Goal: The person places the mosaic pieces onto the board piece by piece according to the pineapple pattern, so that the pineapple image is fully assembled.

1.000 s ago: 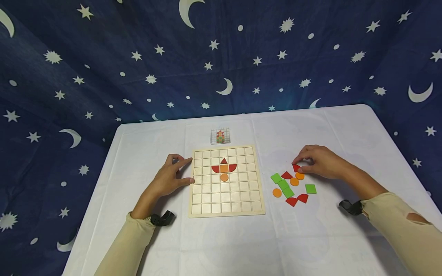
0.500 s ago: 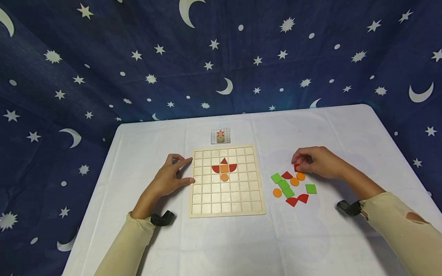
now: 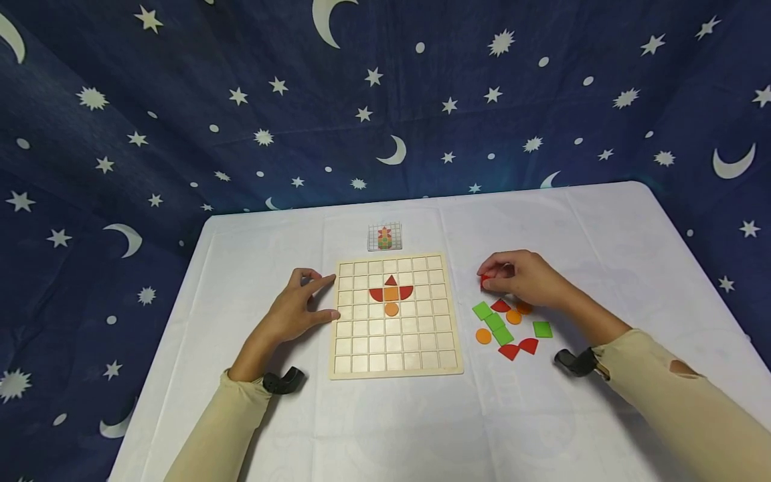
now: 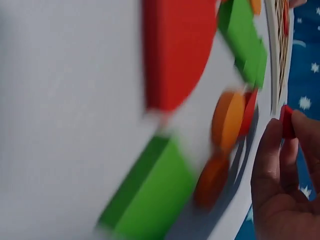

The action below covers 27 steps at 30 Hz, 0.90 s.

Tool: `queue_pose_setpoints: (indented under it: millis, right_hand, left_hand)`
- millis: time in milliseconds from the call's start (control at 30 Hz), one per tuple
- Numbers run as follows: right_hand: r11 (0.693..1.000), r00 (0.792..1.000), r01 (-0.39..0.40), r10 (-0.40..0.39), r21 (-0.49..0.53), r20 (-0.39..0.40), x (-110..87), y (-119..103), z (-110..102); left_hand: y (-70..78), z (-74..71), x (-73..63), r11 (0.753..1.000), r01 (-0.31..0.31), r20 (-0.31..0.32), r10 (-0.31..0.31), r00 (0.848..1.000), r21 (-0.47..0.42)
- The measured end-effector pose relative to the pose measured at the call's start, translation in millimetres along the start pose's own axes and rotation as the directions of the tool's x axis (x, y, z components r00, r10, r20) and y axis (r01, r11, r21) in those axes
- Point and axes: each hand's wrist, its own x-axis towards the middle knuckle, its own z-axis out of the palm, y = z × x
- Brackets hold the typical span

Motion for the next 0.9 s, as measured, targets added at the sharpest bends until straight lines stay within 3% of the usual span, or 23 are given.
queue_pose_setpoints:
  millis: [233,500,900]
  right_hand:
    - [0.990,0.997,-0.050,0.041,0.130,0.072,7.9,-20,21]
    - [0.950,0.988,-0.107,0.067,0.294,0.143,17.5,-40,46]
    - [0.970,0.995,-0.039,0.015,0.242,0.100,29.8,-70,76]
  left_hand:
    - [-0.4,0.2,0.6,1.000,-0.001,0.001,0.001,1.000,0.000]
    - [-0.3,-0.1,0.7,1.000,0.004,0.005,-0.004,1.000,-0.001]
    - [-1.3,0.4,0.7,1.000,0.003,0.008,-0.003,1.000,0.002]
